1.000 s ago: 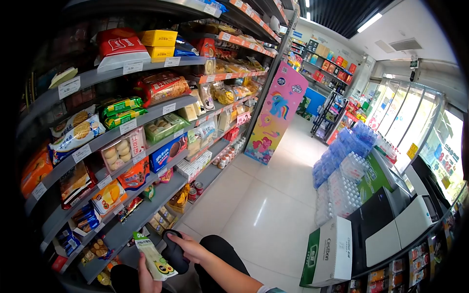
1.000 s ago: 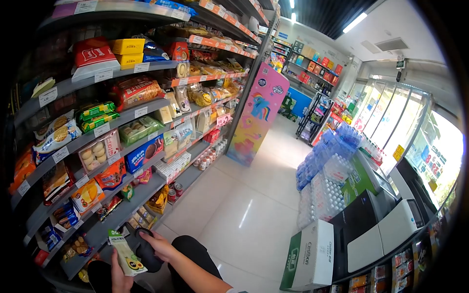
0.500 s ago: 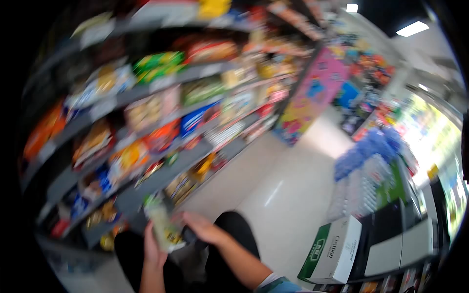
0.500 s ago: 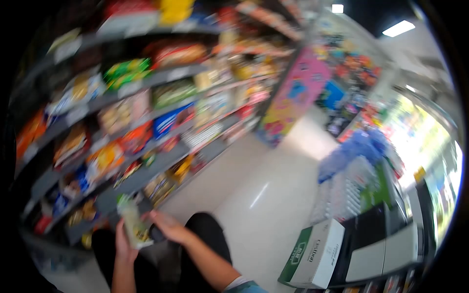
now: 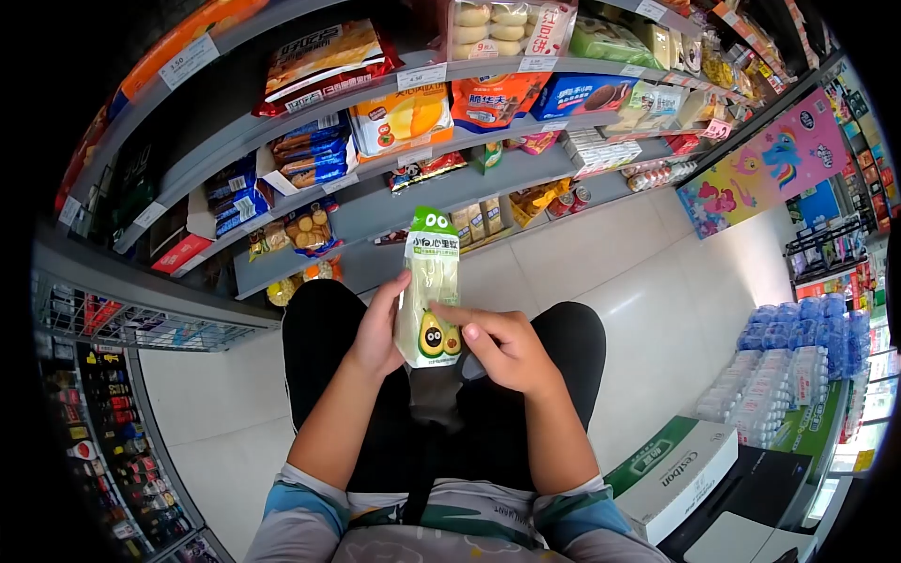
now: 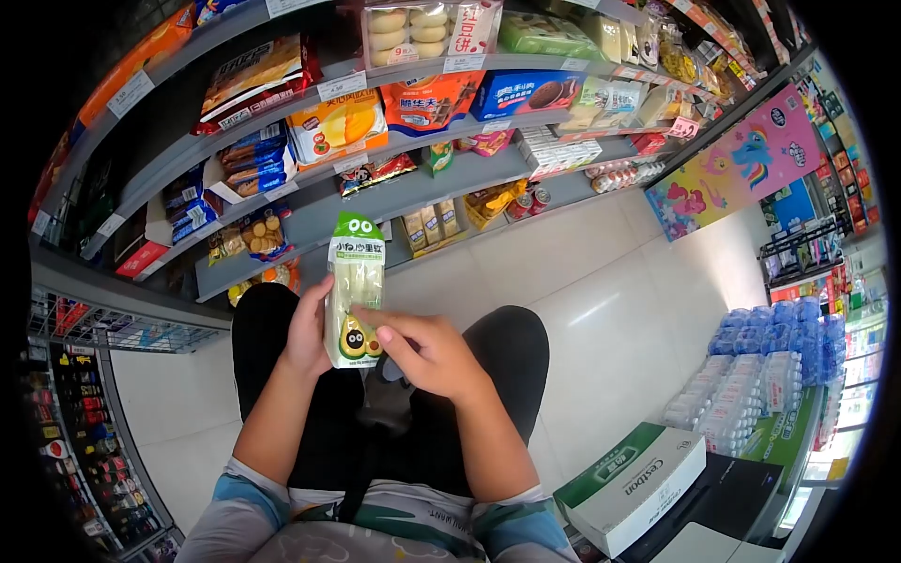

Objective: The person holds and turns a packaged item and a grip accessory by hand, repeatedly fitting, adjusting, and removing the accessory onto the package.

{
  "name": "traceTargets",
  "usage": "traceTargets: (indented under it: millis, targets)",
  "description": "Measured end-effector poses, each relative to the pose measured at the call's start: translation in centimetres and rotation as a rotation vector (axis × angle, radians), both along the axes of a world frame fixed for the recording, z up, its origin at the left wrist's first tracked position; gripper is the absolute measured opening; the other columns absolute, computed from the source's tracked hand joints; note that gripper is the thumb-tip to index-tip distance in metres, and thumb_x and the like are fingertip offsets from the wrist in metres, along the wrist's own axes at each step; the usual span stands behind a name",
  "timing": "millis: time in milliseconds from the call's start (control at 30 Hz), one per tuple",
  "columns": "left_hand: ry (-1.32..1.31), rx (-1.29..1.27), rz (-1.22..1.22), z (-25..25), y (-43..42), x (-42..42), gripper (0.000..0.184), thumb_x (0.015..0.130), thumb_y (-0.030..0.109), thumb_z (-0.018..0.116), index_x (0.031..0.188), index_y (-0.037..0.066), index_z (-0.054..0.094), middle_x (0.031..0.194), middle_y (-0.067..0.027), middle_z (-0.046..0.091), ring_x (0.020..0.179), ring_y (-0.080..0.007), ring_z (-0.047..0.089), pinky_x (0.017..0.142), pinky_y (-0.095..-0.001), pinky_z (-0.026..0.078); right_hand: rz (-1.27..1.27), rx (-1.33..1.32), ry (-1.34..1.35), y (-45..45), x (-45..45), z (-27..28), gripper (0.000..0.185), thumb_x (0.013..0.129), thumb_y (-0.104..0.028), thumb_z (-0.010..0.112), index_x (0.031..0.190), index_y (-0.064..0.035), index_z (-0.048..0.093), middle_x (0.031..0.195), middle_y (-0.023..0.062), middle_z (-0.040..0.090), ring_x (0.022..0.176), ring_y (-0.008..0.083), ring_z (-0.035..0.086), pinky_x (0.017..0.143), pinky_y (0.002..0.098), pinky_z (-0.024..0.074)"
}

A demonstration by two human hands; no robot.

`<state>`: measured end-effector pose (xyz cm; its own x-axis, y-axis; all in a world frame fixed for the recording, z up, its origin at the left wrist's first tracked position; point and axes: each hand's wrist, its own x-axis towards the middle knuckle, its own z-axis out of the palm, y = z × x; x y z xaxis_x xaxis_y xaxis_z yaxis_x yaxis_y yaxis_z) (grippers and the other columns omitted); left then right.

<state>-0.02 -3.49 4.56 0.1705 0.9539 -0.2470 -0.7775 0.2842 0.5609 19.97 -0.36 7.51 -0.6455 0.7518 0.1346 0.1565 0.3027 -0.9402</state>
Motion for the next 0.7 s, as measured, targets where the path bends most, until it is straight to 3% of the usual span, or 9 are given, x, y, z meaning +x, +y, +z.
traceTargets:
  millis: [167,233,700]
  targets:
    - [-0.058,0.029,-0.016,-0.8,-0.1,-0.5,0.047,0.106,0.036,0.038,0.134,0.002,0.054,0.123,-0.0150,0.066,0.109,-0.0254,0.067,0.097,-0.0397,0.053,0.086,-0.044,0.096,-0.3,-0.1,-0.4,0.041,0.107,-0.031,0.047,0.125,-0.0034,0.070,0.088,0.0121,0.075,0.071,0.0188,0.066,0.075,0.0305,0.0529]
    - [-0.053,0.028,0.024,-0.5,-0.2,-0.3,0.048,0.106,0.037,0.038,0.135,0.002,0.054,0.123,-0.0150,0.066,0.109,-0.0254,0.067,0.096,-0.0401,0.053,-0.038,-0.055,0.110,-0.7,-0.8,0.1,0.034,0.106,-0.025,0.049,0.127,-0.0084,0.071,0.072,0.0088,0.062,0.066,0.0155,0.059,0.069,0.0302,0.0498]
    - [-0.060,0.047,0.049,-0.1,-0.7,-0.6,0.047,0.106,0.036,0.041,0.136,0.002,0.053,0.124,-0.0128,0.065,0.110,-0.0222,0.066,0.096,-0.0381,0.053,-0.103,-0.102,0.103,-1.0,-0.5,0.5,0.035,0.106,-0.026,0.050,0.129,-0.0080,0.067,0.071,0.0033,0.060,0.066,0.0101,0.055,0.067,0.0271,0.0475]
